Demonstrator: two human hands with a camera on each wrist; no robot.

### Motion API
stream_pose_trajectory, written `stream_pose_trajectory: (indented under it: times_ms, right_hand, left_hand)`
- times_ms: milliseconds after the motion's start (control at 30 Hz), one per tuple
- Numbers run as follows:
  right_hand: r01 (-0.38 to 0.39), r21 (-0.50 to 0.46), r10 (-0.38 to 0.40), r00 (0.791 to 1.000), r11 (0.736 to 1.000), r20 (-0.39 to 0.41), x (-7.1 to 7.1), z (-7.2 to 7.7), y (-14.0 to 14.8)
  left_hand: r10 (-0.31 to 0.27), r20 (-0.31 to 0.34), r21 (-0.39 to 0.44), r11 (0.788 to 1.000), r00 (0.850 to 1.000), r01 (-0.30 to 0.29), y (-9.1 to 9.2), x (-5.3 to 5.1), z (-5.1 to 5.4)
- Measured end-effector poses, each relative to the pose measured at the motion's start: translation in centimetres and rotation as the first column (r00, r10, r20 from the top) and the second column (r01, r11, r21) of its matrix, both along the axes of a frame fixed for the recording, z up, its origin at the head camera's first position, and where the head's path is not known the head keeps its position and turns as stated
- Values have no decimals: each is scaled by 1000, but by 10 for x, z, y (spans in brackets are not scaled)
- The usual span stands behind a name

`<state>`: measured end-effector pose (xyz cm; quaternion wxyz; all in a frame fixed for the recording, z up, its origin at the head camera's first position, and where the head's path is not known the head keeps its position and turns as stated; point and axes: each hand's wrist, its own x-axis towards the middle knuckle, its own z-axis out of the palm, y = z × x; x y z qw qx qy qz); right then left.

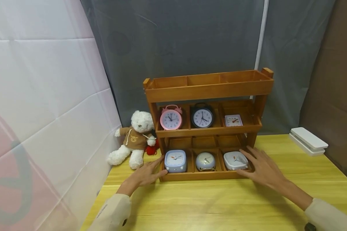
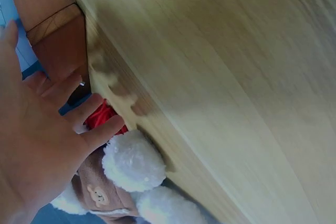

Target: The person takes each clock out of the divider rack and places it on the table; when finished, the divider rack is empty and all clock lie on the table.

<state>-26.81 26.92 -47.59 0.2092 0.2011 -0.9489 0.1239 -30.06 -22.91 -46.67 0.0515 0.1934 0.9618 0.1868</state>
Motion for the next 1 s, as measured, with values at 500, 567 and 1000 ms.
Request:
stream_pose_trajectory:
  times_ms: [500,567,1000]
  right_hand:
    - [-16,-65,21,997,998,70,-23,-3,-14]
    - [-5,-68,12,995,998,100,-25,-2,-14]
    - [-39,-63,49,984,997,173,-38,3,-23]
  left_hand:
    - [28,155,36,999,987,-34,1,-2,4]
    - [32,165,38,998,986,-39,2,-2,4]
    - [54,173,22,998,984,-58,1,1,2]
